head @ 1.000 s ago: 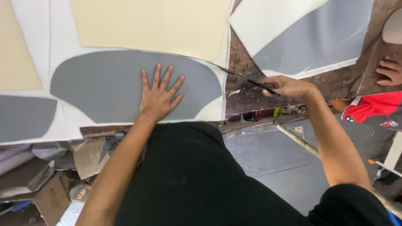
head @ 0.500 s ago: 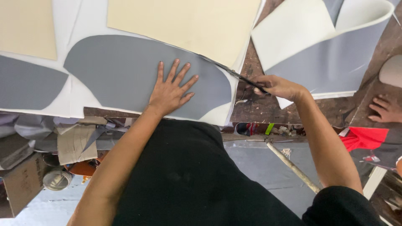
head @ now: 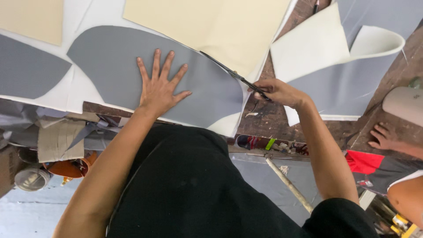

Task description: The person arranges beige fabric pieces and gray pattern pieces on a work table, aligning and smoothing them by hand. They then use scissors to cut along the edges of the fabric pieces, repositioning the material between cuts.

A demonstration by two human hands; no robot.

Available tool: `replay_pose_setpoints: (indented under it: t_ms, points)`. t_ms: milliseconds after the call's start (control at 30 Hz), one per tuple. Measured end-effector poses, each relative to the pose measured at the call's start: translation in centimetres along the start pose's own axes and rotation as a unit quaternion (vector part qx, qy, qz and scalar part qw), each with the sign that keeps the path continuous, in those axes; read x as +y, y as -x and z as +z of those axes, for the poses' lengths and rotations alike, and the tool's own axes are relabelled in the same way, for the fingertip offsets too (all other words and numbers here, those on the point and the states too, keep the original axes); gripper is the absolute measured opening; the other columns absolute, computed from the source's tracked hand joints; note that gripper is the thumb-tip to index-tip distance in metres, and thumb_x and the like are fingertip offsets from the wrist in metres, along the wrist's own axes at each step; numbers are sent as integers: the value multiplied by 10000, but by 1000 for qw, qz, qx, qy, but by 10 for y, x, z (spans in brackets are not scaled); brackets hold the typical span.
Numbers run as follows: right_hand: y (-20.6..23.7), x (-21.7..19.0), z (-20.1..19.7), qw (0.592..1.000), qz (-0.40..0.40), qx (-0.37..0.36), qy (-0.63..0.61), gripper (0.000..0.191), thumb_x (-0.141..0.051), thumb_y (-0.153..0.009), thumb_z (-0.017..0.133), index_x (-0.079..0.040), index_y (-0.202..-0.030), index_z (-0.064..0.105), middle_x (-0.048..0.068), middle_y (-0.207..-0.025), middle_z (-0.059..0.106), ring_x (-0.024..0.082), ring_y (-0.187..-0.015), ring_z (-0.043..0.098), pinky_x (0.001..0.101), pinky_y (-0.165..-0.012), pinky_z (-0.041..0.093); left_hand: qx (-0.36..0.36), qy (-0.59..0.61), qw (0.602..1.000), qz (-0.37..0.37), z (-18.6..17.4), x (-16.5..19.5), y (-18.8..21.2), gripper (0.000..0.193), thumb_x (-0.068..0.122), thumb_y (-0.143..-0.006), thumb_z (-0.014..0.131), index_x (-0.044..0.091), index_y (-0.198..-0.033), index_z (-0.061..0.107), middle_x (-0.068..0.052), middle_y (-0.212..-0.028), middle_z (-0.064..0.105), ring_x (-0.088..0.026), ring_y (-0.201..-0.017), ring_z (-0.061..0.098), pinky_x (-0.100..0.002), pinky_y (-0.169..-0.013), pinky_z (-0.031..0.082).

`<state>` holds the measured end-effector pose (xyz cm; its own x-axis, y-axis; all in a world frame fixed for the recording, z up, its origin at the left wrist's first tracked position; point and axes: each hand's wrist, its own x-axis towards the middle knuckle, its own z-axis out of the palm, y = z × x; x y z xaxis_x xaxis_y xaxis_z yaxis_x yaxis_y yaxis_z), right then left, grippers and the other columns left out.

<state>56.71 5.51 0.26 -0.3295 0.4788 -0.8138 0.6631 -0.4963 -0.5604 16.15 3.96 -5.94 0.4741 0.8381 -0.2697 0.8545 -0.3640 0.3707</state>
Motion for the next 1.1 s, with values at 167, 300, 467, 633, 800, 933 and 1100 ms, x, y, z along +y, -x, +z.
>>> replay_pose_setpoints:
  t_ms: [167, 300, 467, 633, 800, 933, 1100]
  points:
    - [1, -23, -7, 999, 23, 8, 42, 541, -475, -796, 785, -137, -1218, 756, -40, -791, 673, 100, -723, 555, 284, -636, 419, 8, -26, 1000, 0, 7, -4, -1, 813, 754, -927, 427, 336, -1619, 341, -114, -1740, 75, -412, -1575, -80, -808, -1115, -89]
    - [-14, -45, -4, 999, -35, -28, 14, 489, -435, -864, 741, -123, -1240, 727, -47, -746, 558, 104, -684, 442, 290, -593, 343, 14, -33, 999, 12, 7, -6, 1, 800, 744, -947, 407, 339, -1631, 321, -118, -1744, 69, -409, -1582, -83, -798, -1131, -81]
    - [-25, -65, -7, 997, 7, -20, 71, 436, -411, -907, 705, -134, -1242, 738, -11, -660, 466, 136, -584, 380, 321, -529, 302, 9, -29, 1000, 9, 8, -6, 1, 808, 744, -936, 396, 342, -1631, 304, -112, -1740, 60, -410, -1574, -82, -797, -1131, -74]
    - [-36, -81, -5, 998, -19, -31, 50, 442, -397, -893, 718, -113, -1231, 727, -39, -671, 538, 104, -568, 417, 291, -508, 323, 6, -54, 998, 15, 8, -6, -1, 803, 756, -941, 360, 339, -1624, 286, -111, -1735, 51, -414, -1564, -90, -798, -1122, -70]
    - [-54, -93, -2, 996, -31, -37, 70, 428, -393, -883, 719, -118, -1210, 721, -38, -666, 551, 97, -548, 435, 287, -479, 355, -5, -40, 999, 11, 6, -5, -2, 805, 753, -939, 344, 336, -1624, 276, -111, -1730, 47, -415, -1564, -84, -795, -1123, -74]
    - [-55, -101, -5, 996, -15, -46, 79, 409, -393, -899, 738, -100, -1184, 745, -4, -652, 521, 109, -546, 429, 292, -503, 336, -6, -43, 999, 11, 6, -6, -1, 798, 756, -944, 335, 340, -1621, 273, -113, -1732, 42, -407, -1568, -80, -792, -1128, -69]
    - [-72, -125, 4, 991, -99, -73, 50, 418, -377, -912, 740, -79, -1203, 708, -76, -721, 574, 72, -612, 433, 271, -532, 347, -3, -39, 999, 16, 5, -7, -2, 801, 754, -933, 324, 339, -1616, 274, -108, -1721, 39, -408, -1556, -88, -801, -1120, -62]
